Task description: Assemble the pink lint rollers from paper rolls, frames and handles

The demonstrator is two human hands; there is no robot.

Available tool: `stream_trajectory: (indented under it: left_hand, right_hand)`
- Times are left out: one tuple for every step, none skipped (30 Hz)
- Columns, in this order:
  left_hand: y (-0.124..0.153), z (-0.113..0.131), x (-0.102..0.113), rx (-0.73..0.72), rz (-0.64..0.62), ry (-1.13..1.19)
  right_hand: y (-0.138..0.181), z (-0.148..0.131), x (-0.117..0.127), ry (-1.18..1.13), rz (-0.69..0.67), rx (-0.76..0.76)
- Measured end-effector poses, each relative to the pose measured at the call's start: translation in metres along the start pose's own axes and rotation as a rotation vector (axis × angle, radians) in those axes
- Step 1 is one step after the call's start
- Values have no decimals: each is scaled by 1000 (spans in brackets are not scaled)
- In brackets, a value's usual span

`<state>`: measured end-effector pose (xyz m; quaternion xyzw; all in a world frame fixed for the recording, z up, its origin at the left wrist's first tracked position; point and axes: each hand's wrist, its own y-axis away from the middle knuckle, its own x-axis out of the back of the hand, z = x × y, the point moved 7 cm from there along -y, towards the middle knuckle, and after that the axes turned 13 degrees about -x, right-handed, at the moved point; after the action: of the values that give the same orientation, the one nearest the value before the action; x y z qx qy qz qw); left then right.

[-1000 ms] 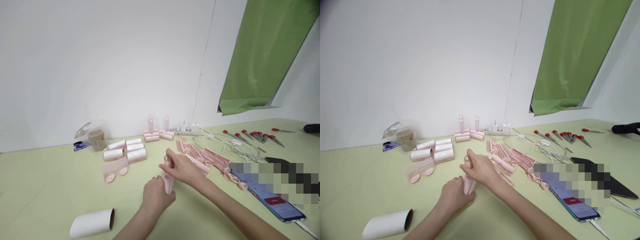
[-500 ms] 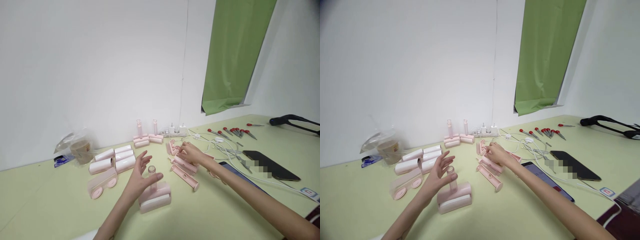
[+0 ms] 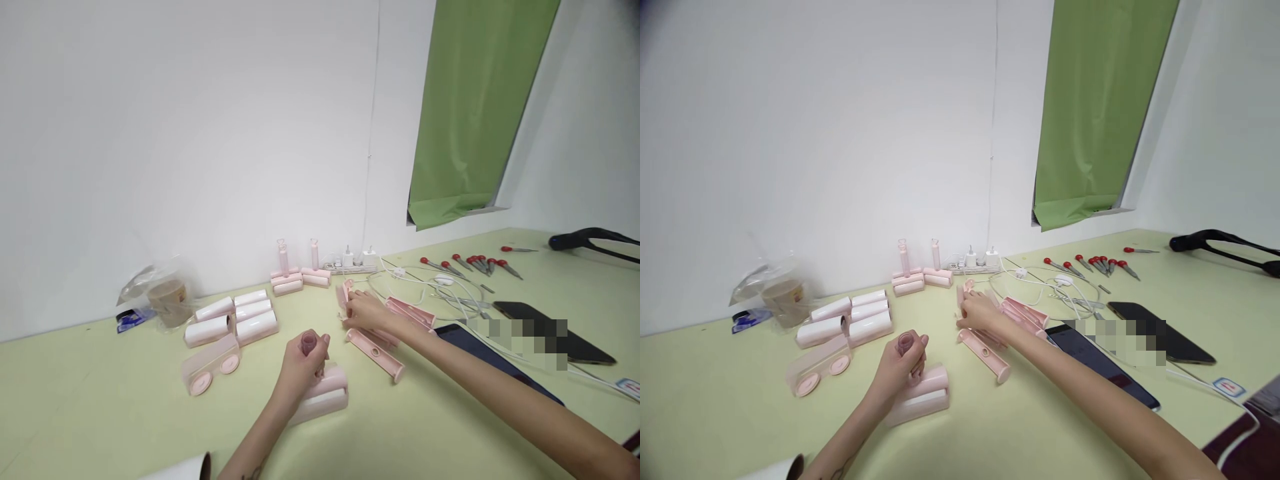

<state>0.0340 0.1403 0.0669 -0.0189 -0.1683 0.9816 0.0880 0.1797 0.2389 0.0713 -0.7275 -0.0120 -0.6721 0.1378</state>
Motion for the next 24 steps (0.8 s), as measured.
stream_trajectory:
  left_hand:
    - [0,1,0,-1,-2,0]
    - [0,1,0,-2,-4,-1]
    - [0,2,0,-3,-4,0]
    - [0,2,-1,-3,-3,1]
    - [0,2,-1,-1,-2,3]
    - [0,2,-1,0,-1,7]
    - [0,2,-1,2,0,11]
    - [0,1,-1,3,-1,15]
    - [0,1,-1,3,-3,18]
    - [0,1,-1,3,-5,19]
    - [0,1,-1,2,-8,20]
    - [0,1,-1,1,-10,21]
    - [1,2,-1,0,-11,21]
    - [1,2,-1,-1,-12,21]
    - [1,3,-1,-2,-12,22]
    - [1,3,-1,-3,-11,22]
    - [1,3,-1,-3,-12,21]
    - [1,4,-1,-2,-13,22]
    - [1,4,-1,-2,-14,21]
    - [2,4,-1,-2,-15,21]
    - [2,4,-1,-2,-15,20]
    - [2,4,-1,-2,-16,20]
    - [2,4,-1,-1,-16,20]
    - [2,4,-1,-1,-14,21]
  right_hand:
    - [0,2,4,-7,3,-7]
    - [0,5,8,-17,11,-15]
    - [2,9,14,-29,23,-21]
    - [6,12,19,-41,35,-23]
    - [10,15,24,-52,44,-20]
    - [16,17,28,-64,50,-11]
    - [23,18,31,-75,48,3]
    - [30,18,31,-87,42,21]
    - [37,17,31,-99,30,42]
    - [44,14,30,-112,18,62]
    - [50,12,28,-125,9,79]
    - [55,9,27,-137,5,88]
    - [59,7,25,-147,5,93]
    - [62,5,24,-155,8,92]
    - [63,5,24,-160,13,87]
    - [64,7,23,-161,18,79]
    - [64,10,23,-160,20,69]
    - [64,14,23,-155,21,56]
    - [63,19,23,-147,21,40]
    - [62,25,23,-137,19,22]
    - [61,30,22,-127,17,6]
    - [61,34,20,-116,12,-7]
    - [60,37,19,-106,7,-14]
    - [60,37,16,-99,2,-16]
